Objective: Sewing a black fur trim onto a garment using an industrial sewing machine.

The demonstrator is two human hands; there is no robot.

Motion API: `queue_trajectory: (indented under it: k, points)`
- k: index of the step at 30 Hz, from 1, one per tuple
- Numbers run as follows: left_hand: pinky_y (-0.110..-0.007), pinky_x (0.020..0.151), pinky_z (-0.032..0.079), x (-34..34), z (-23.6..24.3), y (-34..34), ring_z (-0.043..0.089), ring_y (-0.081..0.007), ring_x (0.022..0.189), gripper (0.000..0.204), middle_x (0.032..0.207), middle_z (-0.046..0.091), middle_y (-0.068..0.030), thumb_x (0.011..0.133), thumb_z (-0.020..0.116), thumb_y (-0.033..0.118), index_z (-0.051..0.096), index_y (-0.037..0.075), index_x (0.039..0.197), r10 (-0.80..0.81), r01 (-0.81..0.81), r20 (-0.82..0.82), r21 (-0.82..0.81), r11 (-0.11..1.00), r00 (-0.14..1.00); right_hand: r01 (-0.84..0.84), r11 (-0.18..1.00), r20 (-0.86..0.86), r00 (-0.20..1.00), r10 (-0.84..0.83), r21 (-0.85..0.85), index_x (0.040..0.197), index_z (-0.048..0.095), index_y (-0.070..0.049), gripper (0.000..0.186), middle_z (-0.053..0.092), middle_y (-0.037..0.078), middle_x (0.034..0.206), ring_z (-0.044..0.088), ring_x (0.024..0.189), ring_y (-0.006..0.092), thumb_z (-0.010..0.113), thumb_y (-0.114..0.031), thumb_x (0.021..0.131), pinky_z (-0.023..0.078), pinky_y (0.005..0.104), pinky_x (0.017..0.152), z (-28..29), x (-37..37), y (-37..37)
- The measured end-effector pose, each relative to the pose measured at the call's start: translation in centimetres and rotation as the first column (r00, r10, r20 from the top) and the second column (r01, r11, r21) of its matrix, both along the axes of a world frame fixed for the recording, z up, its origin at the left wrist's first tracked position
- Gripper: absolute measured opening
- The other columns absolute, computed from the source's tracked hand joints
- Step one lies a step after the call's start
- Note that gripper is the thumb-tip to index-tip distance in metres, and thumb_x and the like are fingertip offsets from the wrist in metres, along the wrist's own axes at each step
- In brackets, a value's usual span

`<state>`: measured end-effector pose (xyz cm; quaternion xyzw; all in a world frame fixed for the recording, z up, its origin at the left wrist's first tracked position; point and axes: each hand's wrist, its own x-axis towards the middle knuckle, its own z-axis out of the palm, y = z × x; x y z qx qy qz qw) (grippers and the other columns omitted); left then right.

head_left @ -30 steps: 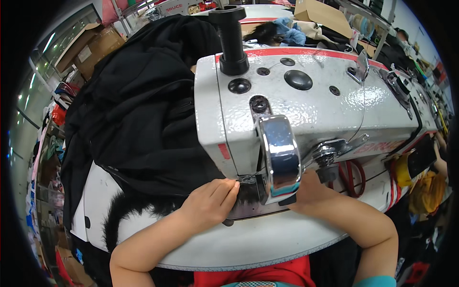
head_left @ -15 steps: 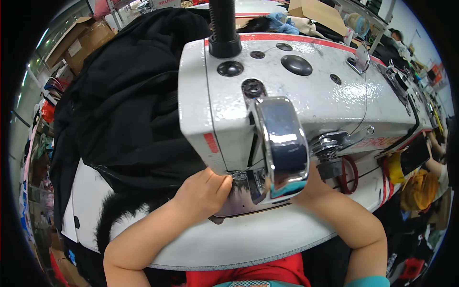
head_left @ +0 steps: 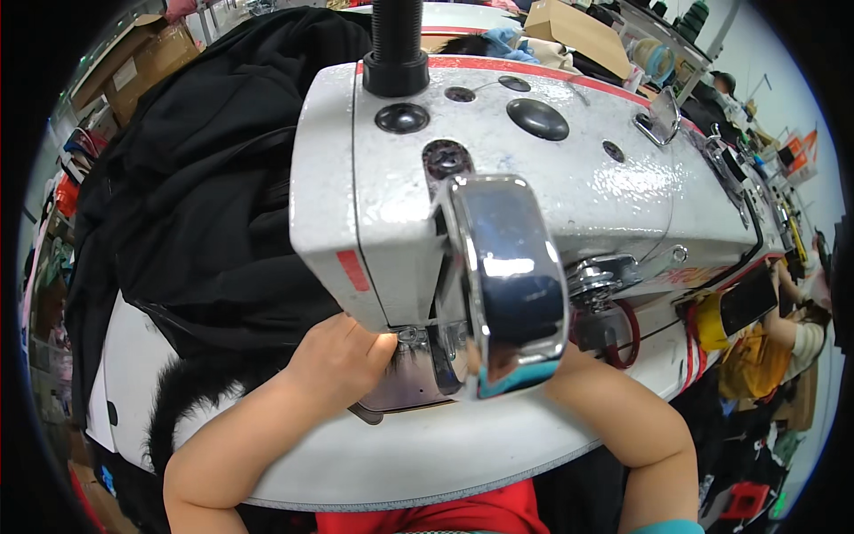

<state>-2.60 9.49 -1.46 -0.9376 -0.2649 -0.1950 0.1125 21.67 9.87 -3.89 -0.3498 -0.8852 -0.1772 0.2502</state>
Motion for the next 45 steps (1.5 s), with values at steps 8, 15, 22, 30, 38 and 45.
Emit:
queue_trajectory:
  k: [8,15,22,30,38,45]
  points:
    - [-0.027,0.056,0.045,0.2,0.2,-0.2,0.050,-0.0181,0.067,0.020,0.072,0.046,-0.0038,0.063,0.059,0.006,0.056,0.003,0.082,0.006,-0.006,0.031,0.027,1.000,1.000,0.012,1.000,-0.039,0.999,-0.012,0.000,0.067,0.059,-0.009,0.007,0.055,0.005,0.084,0.054,0.082,0.0214,0.059,-0.012,0.060,0.045,0.0335,0.063,0.2,-0.1,-0.3]
    - [-0.027,0.059,0.047,0.4,0.0,-0.1,0.053,-0.0196,0.073,0.025,0.079,0.048,-0.0048,0.066,0.061,0.006,0.058,0.001,0.091,-0.026,0.027,0.079,-0.003,1.000,0.997,0.029,0.999,0.016,0.999,-0.030,0.038,0.066,0.058,-0.011,0.006,0.050,0.003,0.082,0.054,0.078,0.0190,0.060,-0.014,0.062,0.045,0.0310,0.058,2.7,0.1,-1.0]
    - [-0.023,0.061,0.049,0.3,0.5,-0.2,0.054,-0.0155,0.077,0.027,0.089,0.053,-0.0046,0.068,0.061,0.005,0.059,-0.001,0.094,-0.112,0.109,0.112,0.034,0.993,0.987,-0.071,0.996,0.081,0.994,0.075,-0.048,0.069,0.059,-0.013,0.005,0.053,0.002,0.083,0.054,0.081,0.0168,0.060,-0.015,0.064,0.044,0.0304,0.067,3.4,0.2,-1.7]
    - [-0.024,0.063,0.050,0.1,0.7,-0.2,0.055,-0.0155,0.078,0.026,0.090,0.052,-0.0050,0.068,0.060,0.004,0.060,-0.001,0.094,-0.111,0.113,0.095,-0.021,0.993,0.989,-0.258,0.897,-0.316,0.938,0.144,-0.358,0.068,0.061,-0.013,0.009,0.056,0.001,0.067,0.055,0.068,0.0192,0.061,-0.014,0.059,0.042,0.0343,0.062,0.8,-1.7,-1.2]
    - [-0.024,0.064,0.050,-0.7,1.4,0.3,0.055,-0.0150,0.077,0.029,0.091,0.052,-0.0038,0.069,0.060,0.004,0.062,-0.002,0.097,-0.173,0.183,0.077,-0.142,0.973,0.982,-0.209,0.839,-0.322,0.946,0.043,-0.502,0.062,0.062,-0.013,0.005,0.059,0.003,0.062,0.057,0.059,0.0212,0.061,-0.017,0.062,0.044,0.0361,0.057,-3.1,-0.7,-0.6]
    - [-0.026,0.056,0.048,-1.0,1.3,0.5,0.054,-0.0155,0.070,0.026,0.081,0.052,-0.0024,0.070,0.060,0.006,0.063,0.003,0.096,-0.142,0.158,0.090,-0.204,0.966,0.986,-0.014,0.748,-0.053,0.998,-0.029,-0.663,0.065,0.065,-0.007,0.022,0.062,0.009,0.066,0.061,0.064,0.0264,0.059,-0.026,0.075,0.046,0.0403,0.062,-3.0,-0.5,0.3]
